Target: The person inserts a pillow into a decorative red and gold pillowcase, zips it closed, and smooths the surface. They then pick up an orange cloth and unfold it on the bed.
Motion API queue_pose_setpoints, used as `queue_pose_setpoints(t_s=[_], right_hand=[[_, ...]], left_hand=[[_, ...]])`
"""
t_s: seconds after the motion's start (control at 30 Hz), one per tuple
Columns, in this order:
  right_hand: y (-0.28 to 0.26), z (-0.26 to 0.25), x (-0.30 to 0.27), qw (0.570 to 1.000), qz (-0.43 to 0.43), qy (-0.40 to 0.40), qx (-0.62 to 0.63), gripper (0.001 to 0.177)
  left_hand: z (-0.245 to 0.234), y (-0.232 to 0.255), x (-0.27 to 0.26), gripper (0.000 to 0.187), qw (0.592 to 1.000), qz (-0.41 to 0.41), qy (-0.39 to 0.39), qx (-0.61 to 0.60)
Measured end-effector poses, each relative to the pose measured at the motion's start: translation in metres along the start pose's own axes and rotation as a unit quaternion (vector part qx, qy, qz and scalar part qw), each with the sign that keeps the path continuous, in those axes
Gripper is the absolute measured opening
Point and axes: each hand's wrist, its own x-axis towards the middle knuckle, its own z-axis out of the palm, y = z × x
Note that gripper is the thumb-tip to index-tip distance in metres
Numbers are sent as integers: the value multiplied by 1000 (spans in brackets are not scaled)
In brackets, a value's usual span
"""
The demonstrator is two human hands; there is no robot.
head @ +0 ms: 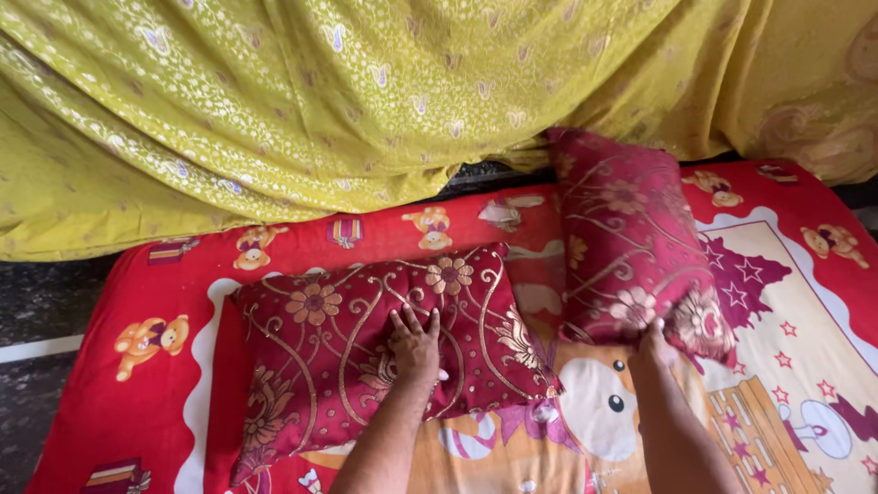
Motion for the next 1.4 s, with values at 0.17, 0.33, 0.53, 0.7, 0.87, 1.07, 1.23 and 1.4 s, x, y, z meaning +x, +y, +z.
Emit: queue_pose_setpoints(t_s=[0.17, 0.33, 0.53, 0.7, 0.87, 1.07, 1.23, 1.4], right_hand=[[-21, 7, -5, 977, -95, 77, -172, 101], [-18, 51, -56, 876, -404, 34, -261, 116], [80, 105, -139, 799, -100, -427, -412, 134], [99, 94, -131, 825, -11, -391, -408, 133], [74, 92, -147, 820, 90, -403, -396, 80], [4, 99, -122, 908, -24, -377, -180, 51], [-96, 43, -36, 960, 6, -270, 72, 40], [-94, 5, -8, 978, -22, -90, 186, 35]], left_hand=[[22, -2, 13, 138, 985, -5, 144, 97], [-2, -2, -1, 148, 1000, 13, -14, -10], [-9, -24, -50, 139, 981, 124, 105, -107], [41, -144, -111, 128, 943, -23, 255, -212], [82, -240, -104, 143, 745, -268, 158, -590], [21, -196, -62, 85, 640, 29, 193, -743], [-122, -102, 11, 83, 625, 192, 318, -686], [-147, 13, 65, 104, 708, 259, 386, -532]])
